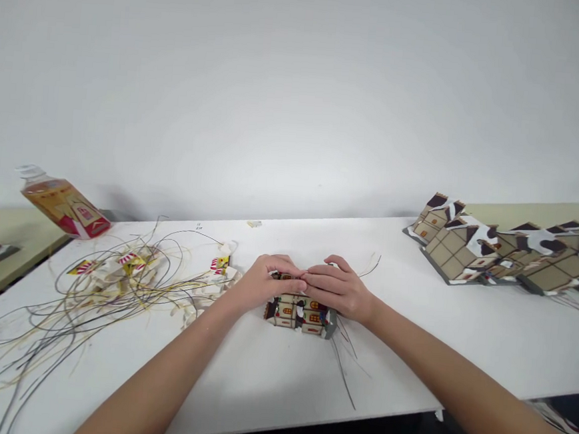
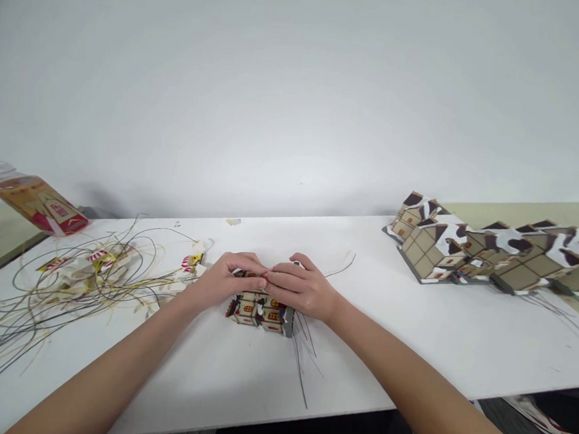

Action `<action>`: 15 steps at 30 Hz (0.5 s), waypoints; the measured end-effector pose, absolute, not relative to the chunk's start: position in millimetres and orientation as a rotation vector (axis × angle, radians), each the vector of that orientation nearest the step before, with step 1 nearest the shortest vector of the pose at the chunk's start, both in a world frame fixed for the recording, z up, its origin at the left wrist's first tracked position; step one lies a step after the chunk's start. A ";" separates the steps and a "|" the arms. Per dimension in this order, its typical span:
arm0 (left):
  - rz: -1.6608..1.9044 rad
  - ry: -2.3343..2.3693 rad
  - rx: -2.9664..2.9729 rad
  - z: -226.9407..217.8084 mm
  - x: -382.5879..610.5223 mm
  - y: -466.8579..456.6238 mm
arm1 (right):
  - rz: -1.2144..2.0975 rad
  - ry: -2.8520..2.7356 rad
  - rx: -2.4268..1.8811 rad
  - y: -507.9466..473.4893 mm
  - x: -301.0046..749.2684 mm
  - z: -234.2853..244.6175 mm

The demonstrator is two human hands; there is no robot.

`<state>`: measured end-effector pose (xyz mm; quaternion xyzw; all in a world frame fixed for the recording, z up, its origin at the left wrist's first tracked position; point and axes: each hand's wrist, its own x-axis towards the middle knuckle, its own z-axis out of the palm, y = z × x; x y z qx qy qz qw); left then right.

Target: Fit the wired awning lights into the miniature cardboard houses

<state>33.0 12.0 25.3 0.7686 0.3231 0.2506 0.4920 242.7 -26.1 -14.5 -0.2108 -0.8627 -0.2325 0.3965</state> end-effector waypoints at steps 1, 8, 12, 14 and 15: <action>0.603 0.782 1.867 25.3 32.8 12.5 | -0.599 -2.192 -0.532 -25.6 242.9 -14.7; 0.576 0.764 1.873 26.7 32.1 13.9 | -0.594 -2.201 -0.527 -23.3 241.1 -14.5; 0.565 0.749 1.871 26.3 31.6 14.0 | -0.580 -2.173 -0.519 -22.4 240.2 -17.1; 0.570 0.746 1.879 25.6 31.5 14.3 | -0.576 -2.177 -0.516 -22.1 240.4 -19.2; 0.572 0.748 1.883 25.1 31.5 14.5 | -0.570 -2.184 -0.516 -21.9 240.5 -20.0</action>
